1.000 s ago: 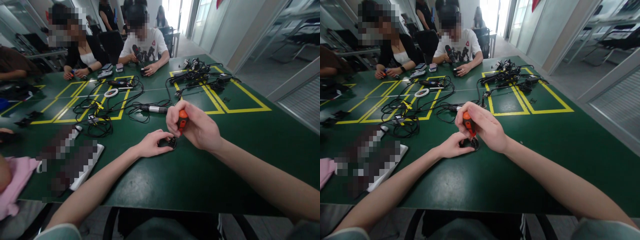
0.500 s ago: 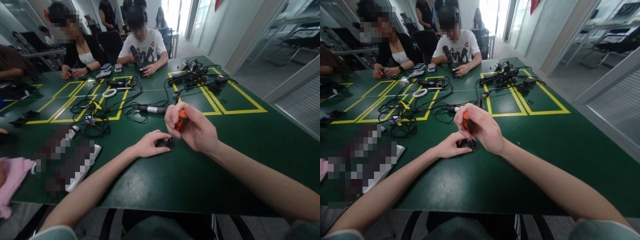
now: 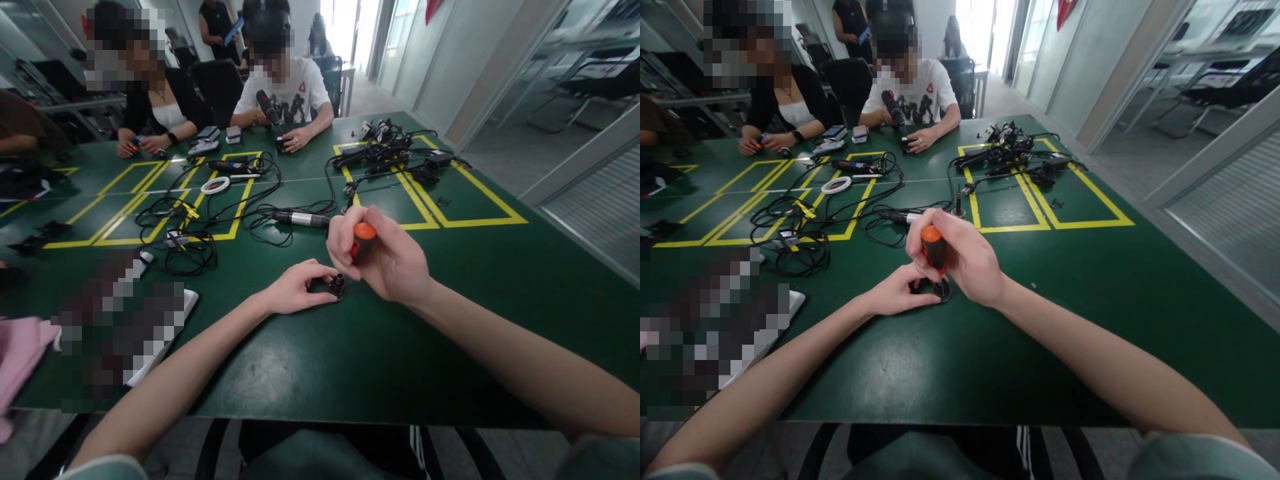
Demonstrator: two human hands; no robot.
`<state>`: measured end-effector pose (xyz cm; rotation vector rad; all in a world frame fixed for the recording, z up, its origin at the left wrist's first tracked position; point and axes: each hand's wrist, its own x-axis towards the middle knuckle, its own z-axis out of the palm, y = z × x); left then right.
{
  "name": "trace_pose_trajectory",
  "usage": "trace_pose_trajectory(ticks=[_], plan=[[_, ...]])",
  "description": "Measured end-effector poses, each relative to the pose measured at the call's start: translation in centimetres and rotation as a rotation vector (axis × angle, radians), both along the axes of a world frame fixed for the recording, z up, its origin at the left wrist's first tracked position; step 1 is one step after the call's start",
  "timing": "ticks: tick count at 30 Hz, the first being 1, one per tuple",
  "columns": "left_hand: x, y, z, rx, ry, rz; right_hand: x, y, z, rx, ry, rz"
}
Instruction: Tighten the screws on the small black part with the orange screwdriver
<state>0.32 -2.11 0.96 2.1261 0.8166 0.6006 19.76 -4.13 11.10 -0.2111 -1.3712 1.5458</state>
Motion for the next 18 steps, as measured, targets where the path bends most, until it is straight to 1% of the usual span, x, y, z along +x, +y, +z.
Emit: trace_pose_trajectory(ticks=[3,7,9,12,14,16,18], plan=[[-0.02,-0.04,0.21,-0.008,0.014,-0.006,0.13,-0.04,0.08,-0.028,-0.027,0.056],[0.01,-0.04,0.35,-0.005,0.014,-0.013,0.42,-0.13,-0.15,-0.014,0.042,0.155],[0.06,-0.01,0.27,-0.005,0.003,-0.012,0.37,-0.07,-0.25,0.014,0.042,0.148],[0.11,0.08,0.03,-0.016,0.006,-0.004,0.09,0.13,-0.13,0.036,-0.020,0.059],[0.10,0.15,-0.16,-0.015,-0.002,0.014,-0.06,0.23,0.08,0.021,-0.073,0.010],[0.07,0.23,-0.29,-0.006,-0.007,0.028,-0.06,0.25,0.25,-0.008,-0.092,0.008],[0.03,0.28,-0.30,-0.001,0.012,0.032,0.10,0.20,0.26,-0.017,-0.058,0.058]])
